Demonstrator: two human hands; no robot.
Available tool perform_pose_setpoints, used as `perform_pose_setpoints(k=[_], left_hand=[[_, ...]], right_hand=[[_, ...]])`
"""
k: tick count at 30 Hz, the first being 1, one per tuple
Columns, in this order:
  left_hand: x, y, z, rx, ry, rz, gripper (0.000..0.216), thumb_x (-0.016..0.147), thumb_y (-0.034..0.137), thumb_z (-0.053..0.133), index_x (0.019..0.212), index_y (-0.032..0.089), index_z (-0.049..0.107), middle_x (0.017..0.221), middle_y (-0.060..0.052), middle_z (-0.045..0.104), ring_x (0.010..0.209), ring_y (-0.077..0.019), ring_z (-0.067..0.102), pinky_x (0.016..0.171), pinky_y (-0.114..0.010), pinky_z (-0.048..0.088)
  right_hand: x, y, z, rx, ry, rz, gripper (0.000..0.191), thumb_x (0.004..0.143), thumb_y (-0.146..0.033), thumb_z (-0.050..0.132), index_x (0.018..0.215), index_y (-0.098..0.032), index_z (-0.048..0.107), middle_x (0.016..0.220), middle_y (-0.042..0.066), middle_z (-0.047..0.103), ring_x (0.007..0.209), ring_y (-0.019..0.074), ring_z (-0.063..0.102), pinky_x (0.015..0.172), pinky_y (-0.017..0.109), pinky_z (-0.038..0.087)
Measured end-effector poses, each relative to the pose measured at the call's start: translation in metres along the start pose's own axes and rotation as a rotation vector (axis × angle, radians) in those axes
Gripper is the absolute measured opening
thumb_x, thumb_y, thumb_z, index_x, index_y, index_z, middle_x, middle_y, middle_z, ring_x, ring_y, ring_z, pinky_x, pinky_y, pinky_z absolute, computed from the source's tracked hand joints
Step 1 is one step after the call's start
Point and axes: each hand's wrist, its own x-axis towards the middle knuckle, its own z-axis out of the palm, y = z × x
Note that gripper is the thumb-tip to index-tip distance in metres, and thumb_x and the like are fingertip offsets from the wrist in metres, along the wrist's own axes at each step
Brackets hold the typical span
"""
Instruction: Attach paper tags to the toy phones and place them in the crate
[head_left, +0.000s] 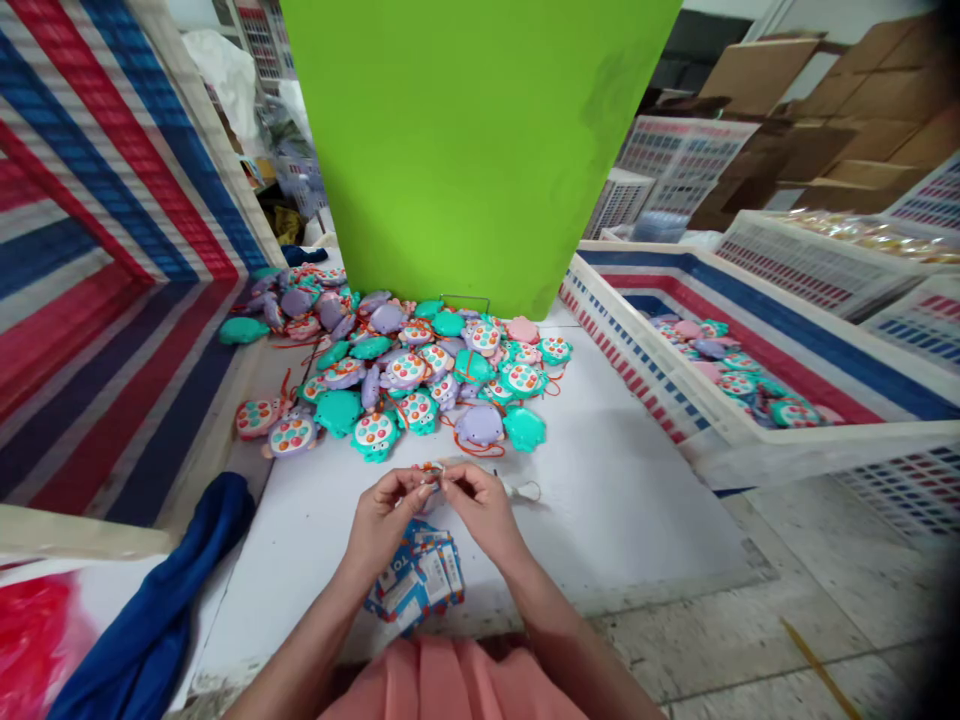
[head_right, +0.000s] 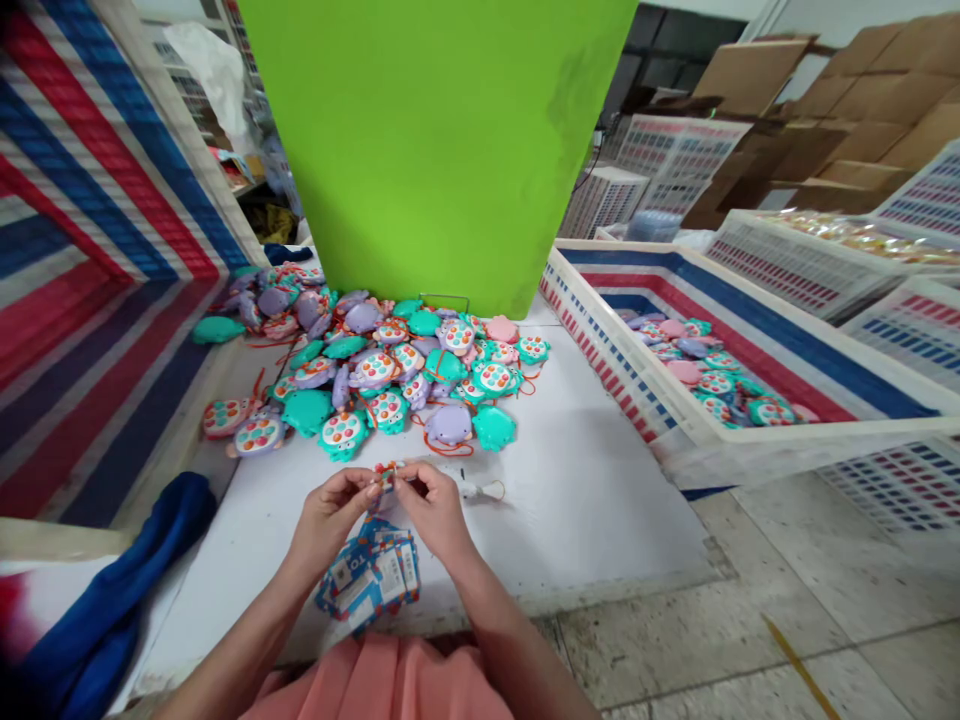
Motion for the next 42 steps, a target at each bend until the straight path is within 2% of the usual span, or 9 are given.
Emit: perform_pose_setpoints(k=[3, 6, 11, 17, 28, 32, 35, 42], left_hand=[[0.000, 0.000, -0.003, -0.011, 0.037, -0.005, 0.017, 0.075, 0.030, 0.066, 0.084, 0.016, 0.066, 0.077, -0.001, 0.067, 0.070, -0.0130, 0.058, 0.066, -0.023, 0.046], [0.000, -0.003, -0.007, 0.027, 0.040, 0.014, 0.015, 0.075, 0.029, 0.066, 0.083, 0.017, 0.068, 0.083, -0.003, 0.069, 0.078, -0.0154, 0.061, 0.074, -0.025, 0.047], [0.000, -0.007, -0.012, 0.102, 0.040, 0.074, 0.014, 0.075, 0.029, 0.065, 0.082, 0.018, 0.070, 0.080, -0.002, 0.068, 0.076, -0.0152, 0.061, 0.070, -0.025, 0.047], [-0.001, -0.005, -0.011, 0.137, 0.053, 0.105, 0.014, 0.075, 0.030, 0.065, 0.082, 0.019, 0.070, 0.079, -0.002, 0.067, 0.074, -0.0146, 0.059, 0.070, -0.025, 0.047], [-0.001, -0.001, -0.013, 0.206, 0.002, 0.133, 0.015, 0.076, 0.031, 0.064, 0.082, 0.018, 0.070, 0.080, -0.004, 0.067, 0.077, -0.0166, 0.060, 0.072, -0.027, 0.047], [0.000, 0.000, -0.014, 0.138, -0.038, 0.036, 0.019, 0.074, 0.031, 0.066, 0.086, 0.017, 0.068, 0.077, -0.003, 0.065, 0.068, -0.0138, 0.056, 0.064, -0.024, 0.046], [0.000, -0.001, -0.013, 0.030, -0.039, -0.028, 0.018, 0.073, 0.031, 0.067, 0.081, 0.016, 0.065, 0.068, 0.001, 0.061, 0.061, -0.0107, 0.052, 0.058, -0.021, 0.043], [0.000, 0.002, -0.014, 0.012, -0.078, -0.047, 0.017, 0.070, 0.030, 0.070, 0.073, 0.014, 0.065, 0.065, 0.001, 0.060, 0.061, -0.0100, 0.052, 0.060, -0.021, 0.043]], right_hand=[[-0.004, -0.005, 0.003, 0.009, -0.059, -0.025, 0.012, 0.083, -0.027, 0.056, 0.085, -0.019, 0.064, 0.079, 0.002, 0.065, 0.073, 0.0152, 0.058, 0.067, 0.027, 0.045], [-0.007, -0.008, 0.004, -0.106, -0.053, -0.136, 0.013, 0.085, -0.026, 0.054, 0.087, -0.019, 0.064, 0.080, 0.002, 0.062, 0.073, 0.0145, 0.056, 0.065, 0.025, 0.043], [-0.008, -0.013, 0.004, -0.284, -0.056, -0.267, 0.013, 0.088, -0.023, 0.049, 0.086, -0.020, 0.061, 0.080, 0.003, 0.057, 0.075, 0.0149, 0.053, 0.067, 0.026, 0.041], [-0.009, -0.018, 0.004, -0.352, -0.080, -0.295, 0.014, 0.089, -0.019, 0.045, 0.086, -0.020, 0.059, 0.082, 0.003, 0.056, 0.082, 0.0166, 0.054, 0.072, 0.029, 0.042], [-0.010, -0.018, 0.003, -0.405, -0.087, -0.311, 0.013, 0.089, -0.019, 0.044, 0.085, -0.020, 0.057, 0.082, 0.004, 0.055, 0.083, 0.0176, 0.053, 0.071, 0.029, 0.042], [-0.010, -0.020, 0.001, -0.449, -0.093, -0.353, 0.014, 0.089, -0.018, 0.043, 0.086, -0.020, 0.057, 0.082, 0.004, 0.055, 0.084, 0.0183, 0.052, 0.073, 0.031, 0.042], [-0.011, -0.020, 0.001, -0.466, -0.095, -0.378, 0.015, 0.088, -0.017, 0.042, 0.085, -0.020, 0.056, 0.081, 0.004, 0.055, 0.082, 0.0185, 0.051, 0.072, 0.031, 0.041], [-0.014, -0.018, 0.004, -0.400, -0.059, -0.396, 0.013, 0.087, -0.017, 0.042, 0.084, -0.020, 0.055, 0.079, 0.004, 0.054, 0.080, 0.0181, 0.051, 0.071, 0.031, 0.042]])
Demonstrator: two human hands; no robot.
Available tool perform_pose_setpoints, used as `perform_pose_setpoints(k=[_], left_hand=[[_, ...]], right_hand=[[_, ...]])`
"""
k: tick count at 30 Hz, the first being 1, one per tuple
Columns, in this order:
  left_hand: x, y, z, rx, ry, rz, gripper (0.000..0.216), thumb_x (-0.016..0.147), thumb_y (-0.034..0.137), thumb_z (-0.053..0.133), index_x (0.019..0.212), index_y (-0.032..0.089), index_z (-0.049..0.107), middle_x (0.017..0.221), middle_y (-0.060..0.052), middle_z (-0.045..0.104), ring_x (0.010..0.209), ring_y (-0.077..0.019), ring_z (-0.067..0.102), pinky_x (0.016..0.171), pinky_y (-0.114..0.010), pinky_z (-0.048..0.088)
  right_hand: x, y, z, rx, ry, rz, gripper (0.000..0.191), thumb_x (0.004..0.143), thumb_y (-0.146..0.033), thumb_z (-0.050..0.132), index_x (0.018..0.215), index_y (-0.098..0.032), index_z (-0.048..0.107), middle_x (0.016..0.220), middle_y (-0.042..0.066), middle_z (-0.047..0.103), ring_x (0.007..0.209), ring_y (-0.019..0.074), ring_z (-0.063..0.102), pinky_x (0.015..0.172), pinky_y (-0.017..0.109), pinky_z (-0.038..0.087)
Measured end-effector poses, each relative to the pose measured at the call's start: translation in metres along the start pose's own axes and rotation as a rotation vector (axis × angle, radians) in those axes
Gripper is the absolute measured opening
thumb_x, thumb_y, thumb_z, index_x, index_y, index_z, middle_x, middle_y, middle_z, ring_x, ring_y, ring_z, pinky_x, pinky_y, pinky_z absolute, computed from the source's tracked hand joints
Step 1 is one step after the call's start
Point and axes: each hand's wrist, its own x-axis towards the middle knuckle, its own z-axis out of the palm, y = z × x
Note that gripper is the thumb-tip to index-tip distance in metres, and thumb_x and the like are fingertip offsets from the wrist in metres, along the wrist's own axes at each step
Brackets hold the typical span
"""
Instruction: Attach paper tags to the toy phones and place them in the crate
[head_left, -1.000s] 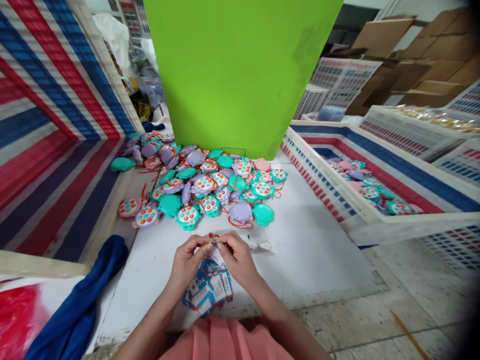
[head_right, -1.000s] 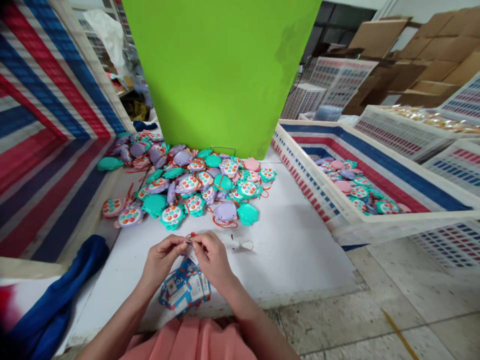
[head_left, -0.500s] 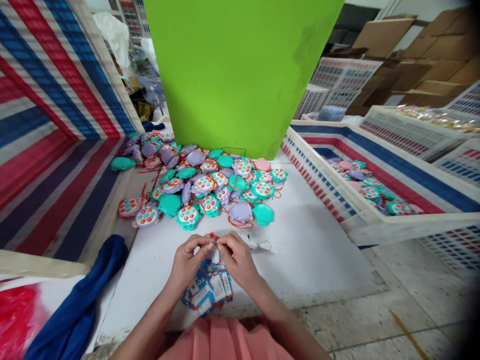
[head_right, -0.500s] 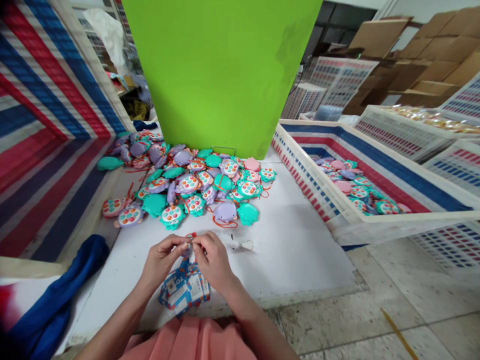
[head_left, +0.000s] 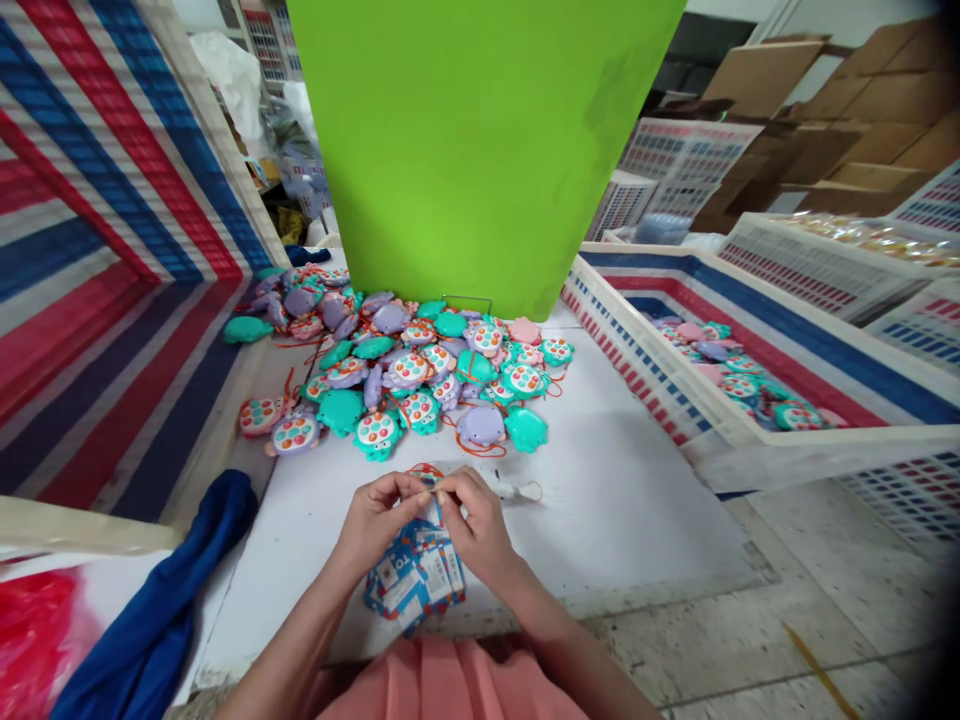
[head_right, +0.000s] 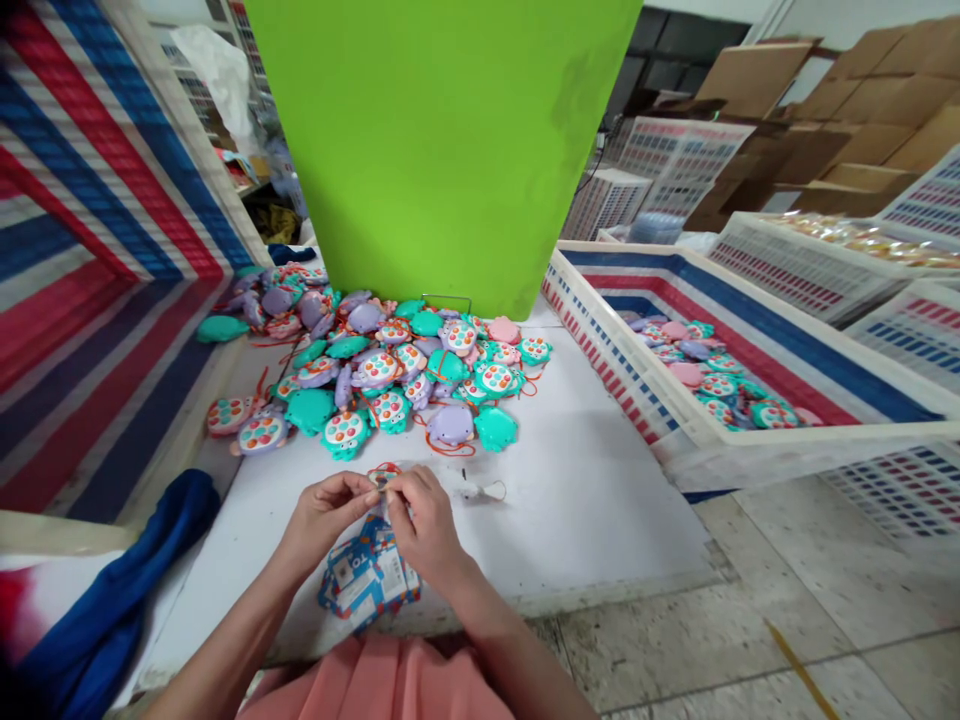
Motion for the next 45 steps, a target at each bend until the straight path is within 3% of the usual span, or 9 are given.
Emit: perform_pose_setpoints(k=[11, 17, 20, 23, 28, 31, 34, 40, 45], left_hand=[[-0.001, 0.004, 0.001, 0.044, 0.013, 0.002, 0.020, 0.069, 0.033, 0.070, 0.075, 0.014, 0.067, 0.066, -0.001, 0.065, 0.062, -0.0134, 0.057, 0.062, -0.025, 0.048], [0.003, -0.003, -0.004, 0.269, 0.108, 0.146, 0.026, 0.076, 0.036, 0.064, 0.096, 0.020, 0.067, 0.101, -0.006, 0.067, 0.092, -0.0200, 0.061, 0.084, -0.033, 0.047], [0.005, -0.009, -0.007, 0.330, 0.108, 0.142, 0.029, 0.077, 0.039, 0.061, 0.099, 0.020, 0.066, 0.101, -0.007, 0.067, 0.090, -0.0200, 0.061, 0.084, -0.034, 0.048], [0.006, -0.016, -0.008, 0.334, 0.098, 0.140, 0.029, 0.077, 0.040, 0.061, 0.096, 0.020, 0.067, 0.097, -0.007, 0.068, 0.086, -0.0196, 0.062, 0.079, -0.032, 0.050], [0.005, -0.022, -0.002, 0.299, 0.084, 0.135, 0.027, 0.075, 0.040, 0.061, 0.092, 0.020, 0.068, 0.090, -0.006, 0.069, 0.080, -0.0189, 0.063, 0.072, -0.030, 0.052], [0.005, -0.023, 0.002, 0.301, 0.061, 0.130, 0.026, 0.075, 0.038, 0.061, 0.092, 0.020, 0.069, 0.088, -0.005, 0.069, 0.078, -0.0183, 0.062, 0.072, -0.030, 0.052], [0.006, -0.026, 0.004, 0.300, 0.033, 0.112, 0.025, 0.075, 0.038, 0.061, 0.091, 0.020, 0.069, 0.086, -0.005, 0.069, 0.076, -0.0182, 0.062, 0.069, -0.029, 0.052], [0.009, -0.034, 0.002, 0.393, 0.007, 0.100, 0.023, 0.078, 0.035, 0.056, 0.092, 0.020, 0.069, 0.090, -0.006, 0.067, 0.082, -0.0193, 0.061, 0.069, -0.029, 0.051], [0.012, -0.038, 0.000, 0.525, -0.019, 0.114, 0.024, 0.080, 0.032, 0.053, 0.094, 0.020, 0.068, 0.091, -0.007, 0.067, 0.086, -0.0205, 0.061, 0.074, -0.033, 0.050]], right_hand=[[-0.001, -0.006, 0.001, 0.067, -0.006, 0.036, 0.012, 0.086, -0.019, 0.045, 0.084, -0.020, 0.056, 0.078, 0.003, 0.056, 0.078, 0.0180, 0.053, 0.070, 0.031, 0.043], [0.016, 0.014, -0.016, 0.338, 0.058, 0.274, 0.015, 0.089, -0.029, 0.041, 0.081, -0.020, 0.050, 0.064, -0.002, 0.055, 0.057, 0.0125, 0.053, 0.054, 0.024, 0.044], [0.036, 0.040, -0.059, 0.352, 0.173, 0.353, 0.015, 0.085, -0.033, 0.044, 0.078, -0.020, 0.048, 0.059, -0.003, 0.055, 0.050, 0.0126, 0.054, 0.049, 0.025, 0.046], [0.058, 0.063, -0.129, 0.100, 0.387, 0.370, 0.014, 0.081, -0.031, 0.047, 0.077, -0.018, 0.051, 0.062, -0.001, 0.058, 0.053, 0.0142, 0.057, 0.055, 0.028, 0.048], [0.079, 0.078, -0.252, -0.575, 0.959, 0.125, 0.018, 0.084, -0.026, 0.042, 0.085, -0.016, 0.056, 0.077, 0.005, 0.061, 0.073, 0.0176, 0.059, 0.074, 0.035, 0.046], [0.075, 0.081, -0.279, -0.779, 1.098, 0.062, 0.027, 0.082, -0.023, 0.043, 0.102, -0.012, 0.057, 0.097, 0.013, 0.061, 0.090, 0.0224, 0.057, 0.083, 0.040, 0.043], [0.060, 0.085, -0.250, -0.771, 0.932, 0.116, 0.032, 0.082, -0.025, 0.045, 0.108, -0.012, 0.058, 0.101, 0.014, 0.062, 0.094, 0.0245, 0.056, 0.084, 0.042, 0.043], [0.003, 0.090, -0.110, -0.378, 0.006, 0.190, 0.022, 0.083, -0.031, 0.055, 0.099, -0.019, 0.064, 0.098, 0.007, 0.065, 0.089, 0.0200, 0.059, 0.081, 0.036, 0.047], [-0.024, 0.089, -0.047, -0.449, -0.208, 0.170, 0.035, 0.069, -0.022, 0.073, 0.103, -0.018, 0.064, 0.095, 0.009, 0.061, 0.093, 0.0244, 0.055, 0.083, 0.042, 0.044]])
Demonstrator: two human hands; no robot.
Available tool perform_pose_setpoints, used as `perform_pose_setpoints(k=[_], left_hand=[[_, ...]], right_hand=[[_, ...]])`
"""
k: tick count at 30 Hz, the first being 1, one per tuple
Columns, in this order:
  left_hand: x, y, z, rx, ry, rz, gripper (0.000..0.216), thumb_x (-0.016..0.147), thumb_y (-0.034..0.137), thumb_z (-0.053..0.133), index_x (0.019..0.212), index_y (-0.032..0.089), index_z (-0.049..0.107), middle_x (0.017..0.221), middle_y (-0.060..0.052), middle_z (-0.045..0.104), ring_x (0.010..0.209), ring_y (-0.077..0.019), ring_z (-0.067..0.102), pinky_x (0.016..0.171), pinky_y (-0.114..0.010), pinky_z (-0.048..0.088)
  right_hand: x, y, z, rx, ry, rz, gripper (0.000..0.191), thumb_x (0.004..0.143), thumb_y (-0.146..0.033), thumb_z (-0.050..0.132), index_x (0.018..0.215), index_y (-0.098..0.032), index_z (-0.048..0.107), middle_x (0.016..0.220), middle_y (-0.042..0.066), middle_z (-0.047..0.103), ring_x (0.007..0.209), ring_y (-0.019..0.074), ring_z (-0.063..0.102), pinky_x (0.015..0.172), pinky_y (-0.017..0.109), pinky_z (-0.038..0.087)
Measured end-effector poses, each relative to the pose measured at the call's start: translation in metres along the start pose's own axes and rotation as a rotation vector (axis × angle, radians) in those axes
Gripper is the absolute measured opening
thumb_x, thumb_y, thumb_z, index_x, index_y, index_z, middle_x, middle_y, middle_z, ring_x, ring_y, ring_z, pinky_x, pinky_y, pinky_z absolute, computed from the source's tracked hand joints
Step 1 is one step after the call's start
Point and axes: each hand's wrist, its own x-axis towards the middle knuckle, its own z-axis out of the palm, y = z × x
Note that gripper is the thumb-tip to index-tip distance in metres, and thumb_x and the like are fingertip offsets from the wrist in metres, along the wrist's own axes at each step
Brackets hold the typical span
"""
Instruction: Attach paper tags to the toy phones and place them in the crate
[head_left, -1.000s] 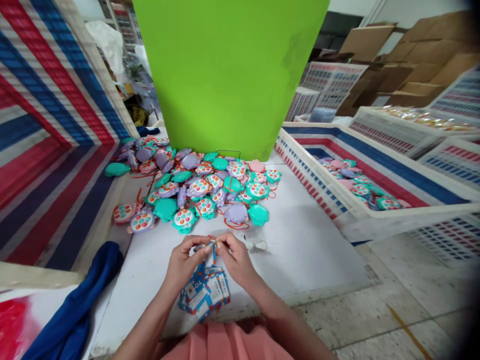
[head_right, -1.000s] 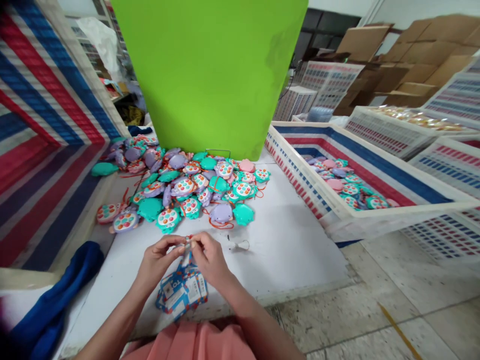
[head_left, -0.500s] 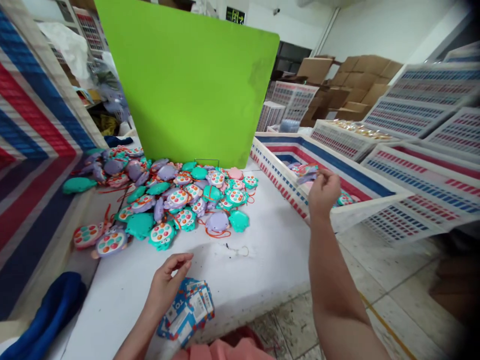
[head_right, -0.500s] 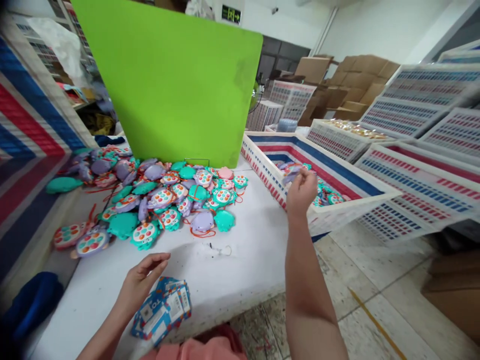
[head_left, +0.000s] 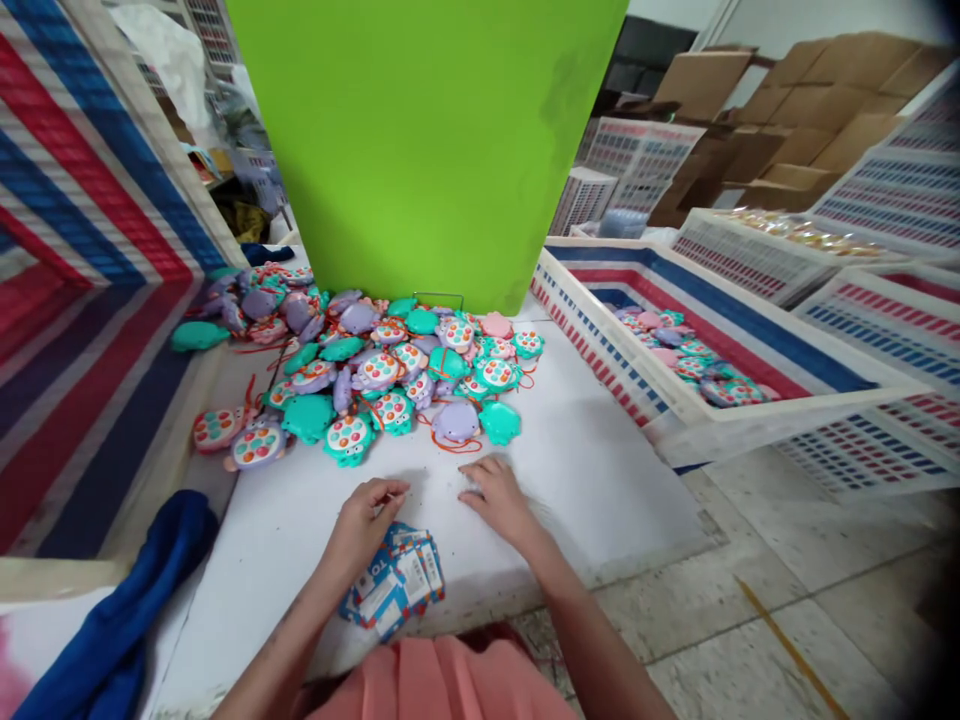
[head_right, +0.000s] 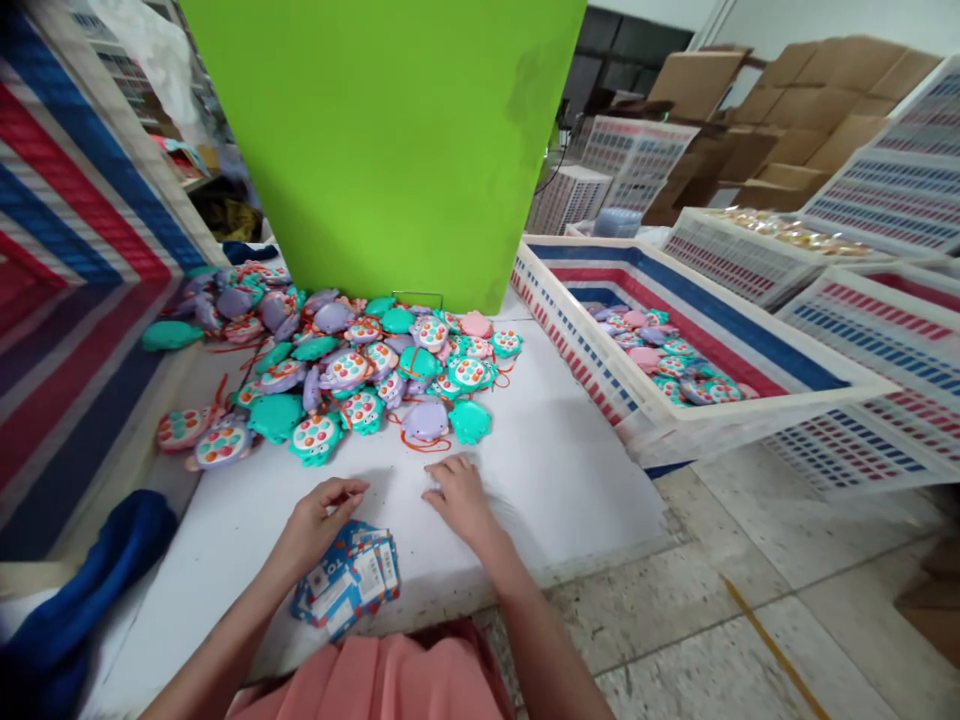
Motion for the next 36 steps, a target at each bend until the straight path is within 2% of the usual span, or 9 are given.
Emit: perform_pose_setpoints(k=[3, 7, 11, 15, 20, 28, 33, 36], left_hand=[[0.001, 0.001, 0.004, 0.037, -0.023, 0.023, 0.025, 0.081, 0.033, 0.052, 0.098, 0.021, 0.067, 0.095, -0.007, 0.067, 0.089, -0.0211, 0.060, 0.078, -0.035, 0.049], [0.001, 0.007, 0.013, 0.043, -0.055, 0.031, 0.026, 0.080, 0.033, 0.054, 0.099, 0.021, 0.066, 0.094, -0.007, 0.067, 0.088, -0.0215, 0.060, 0.078, -0.034, 0.048], [0.003, 0.015, 0.016, 0.029, -0.046, 0.057, 0.022, 0.080, 0.031, 0.055, 0.094, 0.021, 0.068, 0.090, -0.006, 0.069, 0.085, -0.0207, 0.061, 0.077, -0.032, 0.047], [0.005, 0.019, 0.015, -0.025, -0.061, 0.020, 0.018, 0.078, 0.027, 0.057, 0.090, 0.020, 0.068, 0.086, -0.005, 0.069, 0.080, -0.0193, 0.061, 0.074, -0.030, 0.047], [0.005, 0.015, 0.014, -0.053, -0.060, -0.005, 0.015, 0.077, 0.024, 0.056, 0.085, 0.020, 0.068, 0.083, -0.004, 0.069, 0.078, -0.0187, 0.061, 0.072, -0.028, 0.045], [0.005, 0.012, 0.011, -0.033, -0.057, 0.019, 0.018, 0.082, 0.031, 0.050, 0.084, 0.019, 0.064, 0.077, -0.002, 0.066, 0.071, -0.0162, 0.058, 0.067, -0.025, 0.043], [0.007, 0.010, 0.006, 0.010, 0.004, 0.002, 0.019, 0.084, 0.032, 0.046, 0.084, 0.018, 0.059, 0.075, -0.001, 0.062, 0.069, -0.0151, 0.055, 0.064, -0.025, 0.042], [0.008, 0.008, -0.003, 0.035, 0.085, 0.005, 0.019, 0.085, 0.033, 0.044, 0.084, 0.018, 0.056, 0.074, -0.001, 0.060, 0.067, -0.0143, 0.053, 0.063, -0.025, 0.042]], right_hand=[[0.000, -0.009, 0.006, 0.080, -0.013, -0.008, 0.023, 0.077, -0.015, 0.064, 0.100, -0.019, 0.063, 0.090, 0.006, 0.059, 0.087, 0.0197, 0.056, 0.078, 0.036, 0.047], [-0.001, -0.022, 0.004, 0.204, -0.005, -0.056, 0.024, 0.081, -0.016, 0.060, 0.105, -0.022, 0.061, 0.093, 0.004, 0.056, 0.087, 0.0175, 0.057, 0.078, 0.032, 0.048], [-0.002, -0.031, 0.004, 0.232, 0.002, -0.082, 0.025, 0.082, -0.017, 0.059, 0.107, -0.024, 0.061, 0.093, 0.004, 0.055, 0.087, 0.0176, 0.056, 0.078, 0.032, 0.048], [-0.003, -0.033, 0.005, 0.245, 0.005, -0.088, 0.027, 0.082, -0.016, 0.058, 0.108, -0.024, 0.061, 0.093, 0.004, 0.055, 0.087, 0.0178, 0.056, 0.079, 0.033, 0.048], [-0.002, -0.033, 0.006, 0.258, -0.002, -0.088, 0.025, 0.084, -0.019, 0.057, 0.109, -0.024, 0.060, 0.095, 0.005, 0.054, 0.087, 0.0177, 0.055, 0.079, 0.032, 0.048], [-0.001, -0.031, 0.009, 0.272, 0.029, -0.109, 0.029, 0.083, -0.017, 0.059, 0.111, -0.022, 0.060, 0.096, 0.005, 0.054, 0.088, 0.0181, 0.056, 0.079, 0.032, 0.049], [0.000, -0.019, 0.011, 0.226, 0.057, -0.113, 0.028, 0.083, -0.017, 0.057, 0.111, -0.022, 0.061, 0.095, 0.006, 0.055, 0.088, 0.0185, 0.057, 0.078, 0.032, 0.050], [0.002, -0.008, 0.010, 0.138, 0.034, -0.070, 0.028, 0.083, -0.016, 0.056, 0.111, -0.021, 0.061, 0.095, 0.007, 0.057, 0.088, 0.0196, 0.058, 0.077, 0.034, 0.050]])
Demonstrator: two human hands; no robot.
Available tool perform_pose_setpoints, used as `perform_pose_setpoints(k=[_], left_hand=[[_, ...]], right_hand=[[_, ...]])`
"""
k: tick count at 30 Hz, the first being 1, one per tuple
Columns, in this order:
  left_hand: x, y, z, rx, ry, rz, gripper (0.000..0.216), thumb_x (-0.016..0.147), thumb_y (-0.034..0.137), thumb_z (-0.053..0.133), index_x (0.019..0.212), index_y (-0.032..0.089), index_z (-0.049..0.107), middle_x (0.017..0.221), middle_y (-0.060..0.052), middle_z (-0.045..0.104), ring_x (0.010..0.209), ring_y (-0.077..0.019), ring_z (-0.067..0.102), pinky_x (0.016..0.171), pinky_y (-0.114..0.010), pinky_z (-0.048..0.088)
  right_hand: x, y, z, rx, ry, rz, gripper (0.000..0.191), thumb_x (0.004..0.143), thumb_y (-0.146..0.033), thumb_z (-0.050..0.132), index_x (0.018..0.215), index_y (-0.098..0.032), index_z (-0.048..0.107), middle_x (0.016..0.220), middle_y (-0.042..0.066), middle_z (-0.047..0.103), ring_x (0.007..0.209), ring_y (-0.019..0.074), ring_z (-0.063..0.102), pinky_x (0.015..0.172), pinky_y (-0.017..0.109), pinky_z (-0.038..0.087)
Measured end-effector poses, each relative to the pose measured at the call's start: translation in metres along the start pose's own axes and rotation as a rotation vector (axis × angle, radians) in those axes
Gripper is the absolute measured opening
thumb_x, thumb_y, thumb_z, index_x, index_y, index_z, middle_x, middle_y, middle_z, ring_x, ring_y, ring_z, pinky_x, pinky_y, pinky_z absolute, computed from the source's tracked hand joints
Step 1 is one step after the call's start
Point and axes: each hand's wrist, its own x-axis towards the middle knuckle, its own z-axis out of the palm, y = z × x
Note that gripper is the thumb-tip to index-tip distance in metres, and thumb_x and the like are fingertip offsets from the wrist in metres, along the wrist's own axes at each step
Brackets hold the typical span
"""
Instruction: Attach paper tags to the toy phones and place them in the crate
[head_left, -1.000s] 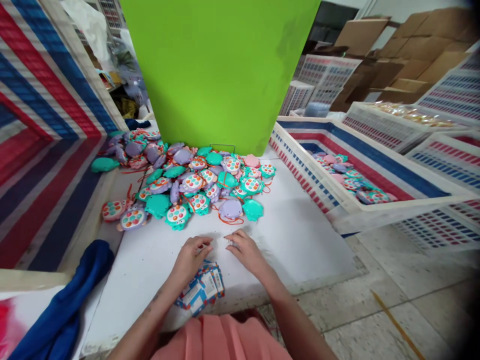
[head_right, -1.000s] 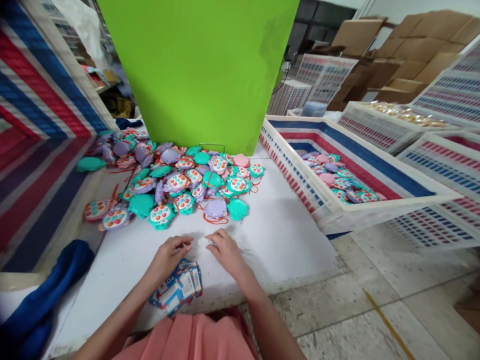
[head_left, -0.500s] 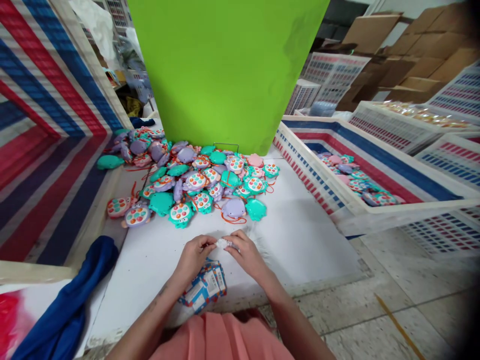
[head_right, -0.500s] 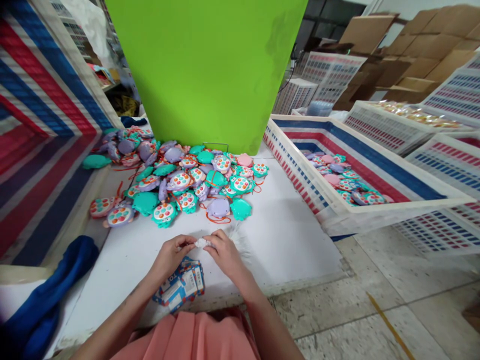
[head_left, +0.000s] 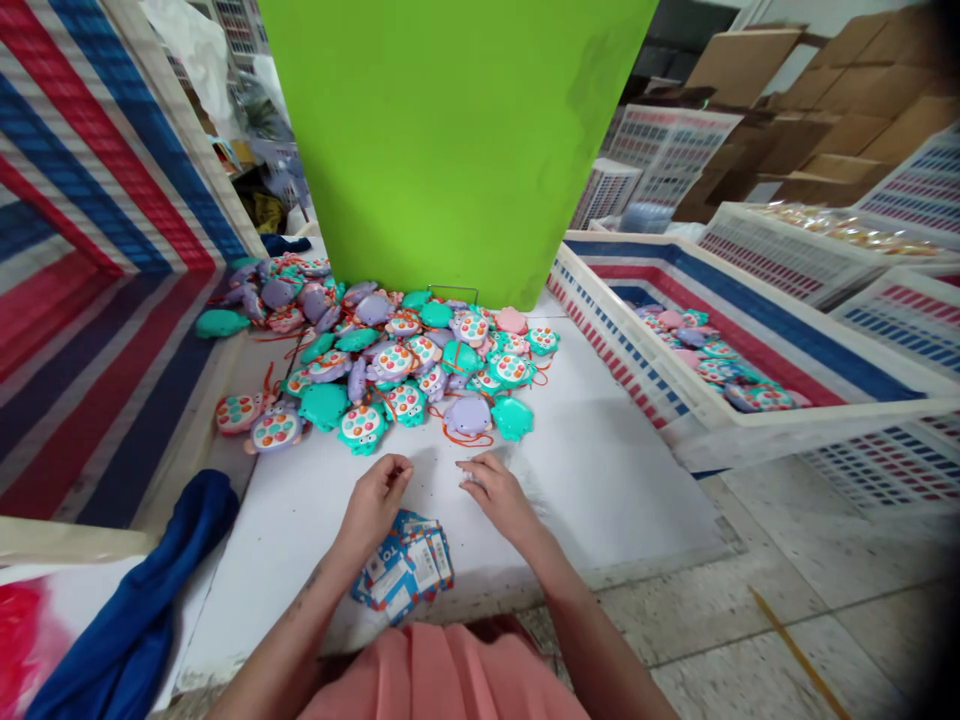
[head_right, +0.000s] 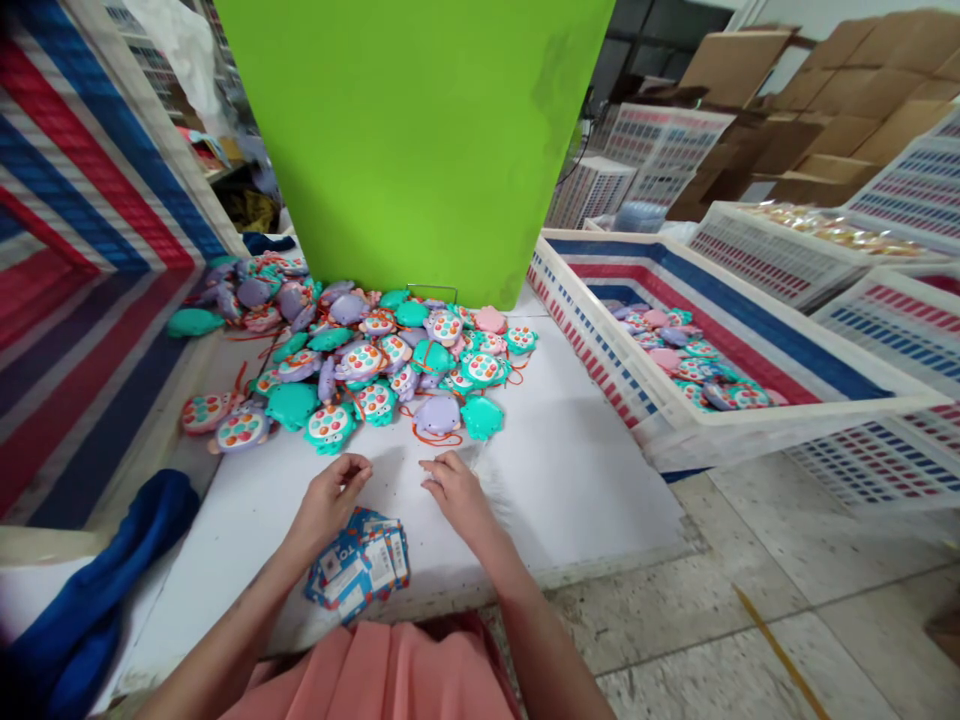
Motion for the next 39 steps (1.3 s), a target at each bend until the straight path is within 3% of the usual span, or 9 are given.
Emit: perform_pose_setpoints(k=[6, 11, 13, 18, 24, 27, 31, 35, 39], left_hand=[[-0.001, 0.012, -0.014, 0.036, -0.013, 0.103, 0.017, 0.086, 0.031, 0.044, 0.085, 0.019, 0.056, 0.079, -0.002, 0.060, 0.073, -0.0153, 0.055, 0.069, -0.027, 0.043], [-0.005, 0.032, -0.016, 0.004, -0.084, 0.174, 0.017, 0.087, 0.031, 0.045, 0.087, 0.019, 0.057, 0.083, -0.003, 0.060, 0.078, -0.0157, 0.055, 0.072, -0.026, 0.042], [-0.005, 0.030, -0.020, -0.014, -0.055, 0.138, 0.017, 0.087, 0.032, 0.046, 0.087, 0.019, 0.057, 0.082, -0.002, 0.060, 0.077, -0.0153, 0.055, 0.070, -0.026, 0.041], [-0.005, 0.013, -0.032, -0.077, -0.040, 0.031, 0.016, 0.085, 0.032, 0.048, 0.085, 0.018, 0.056, 0.078, -0.001, 0.057, 0.072, -0.0136, 0.051, 0.068, -0.024, 0.040], [-0.013, 0.015, -0.034, -0.160, -0.343, -0.032, 0.017, 0.084, 0.032, 0.048, 0.084, 0.017, 0.056, 0.075, -0.001, 0.056, 0.071, -0.0140, 0.051, 0.066, -0.024, 0.040], [-0.020, 0.013, -0.038, -0.008, -0.545, -0.078, 0.020, 0.076, 0.028, 0.055, 0.094, 0.018, 0.058, 0.083, -0.002, 0.059, 0.074, -0.0161, 0.052, 0.067, -0.025, 0.040], [-0.028, 0.000, -0.040, 0.303, -0.625, -0.088, 0.044, 0.062, 0.022, 0.064, 0.106, 0.023, 0.058, 0.099, -0.005, 0.057, 0.090, -0.0225, 0.052, 0.077, -0.031, 0.039], [-0.029, -0.006, -0.039, 0.391, -0.632, -0.079, 0.036, 0.062, 0.022, 0.061, 0.098, 0.022, 0.058, 0.097, -0.005, 0.055, 0.088, -0.0218, 0.052, 0.075, -0.030, 0.039], [-0.027, -0.006, -0.042, 0.290, -0.594, -0.118, 0.021, 0.064, 0.023, 0.058, 0.084, 0.019, 0.055, 0.083, -0.001, 0.056, 0.074, -0.0170, 0.051, 0.065, -0.026, 0.038]], right_hand=[[0.008, -0.016, -0.009, -0.165, 0.070, -0.069, 0.054, 0.078, -0.030, 0.066, 0.128, -0.022, 0.048, 0.127, 0.012, 0.051, 0.120, 0.0295, 0.041, 0.097, 0.047, 0.034], [0.018, -0.050, -0.013, 0.024, -0.013, -0.184, 0.017, 0.088, -0.026, 0.053, 0.100, -0.022, 0.064, 0.089, 0.004, 0.067, 0.095, 0.0192, 0.055, 0.093, 0.040, 0.035], [0.018, -0.051, -0.016, 0.112, -0.027, -0.151, 0.017, 0.090, -0.023, 0.049, 0.092, -0.021, 0.066, 0.077, 0.002, 0.066, 0.081, 0.0164, 0.057, 0.089, 0.038, 0.037], [0.011, -0.037, -0.024, 0.457, 0.008, 0.046, 0.024, 0.092, -0.027, 0.043, 0.101, -0.021, 0.064, 0.090, 0.004, 0.068, 0.089, 0.0165, 0.060, 0.083, 0.033, 0.043], [0.015, -0.043, -0.017, 1.095, 0.236, 0.295, 0.012, 0.072, -0.028, 0.069, 0.073, -0.021, 0.060, 0.085, 0.002, 0.072, 0.083, 0.0185, 0.066, 0.080, 0.036, 0.048], [0.017, -0.052, -0.015, 1.356, 0.189, 0.266, 0.023, 0.066, -0.023, 0.075, 0.065, -0.021, 0.052, 0.073, -0.001, 0.073, 0.077, 0.0186, 0.068, 0.079, 0.037, 0.050], [0.016, -0.055, -0.012, 1.367, 0.096, 0.283, 0.018, 0.066, -0.022, 0.075, 0.070, -0.020, 0.058, 0.067, 0.000, 0.072, 0.069, 0.0170, 0.069, 0.072, 0.034, 0.052], [0.013, -0.051, -0.004, 1.306, 0.034, 0.330, 0.012, 0.073, -0.029, 0.069, 0.078, -0.019, 0.065, 0.068, 0.001, 0.069, 0.064, 0.0143, 0.065, 0.062, 0.029, 0.053], [0.011, -0.048, -0.002, 1.116, -0.032, 0.302, 0.012, 0.075, -0.029, 0.066, 0.081, -0.019, 0.068, 0.077, 0.000, 0.066, 0.043, 0.0048, 0.047, 0.038, 0.018, 0.036]])
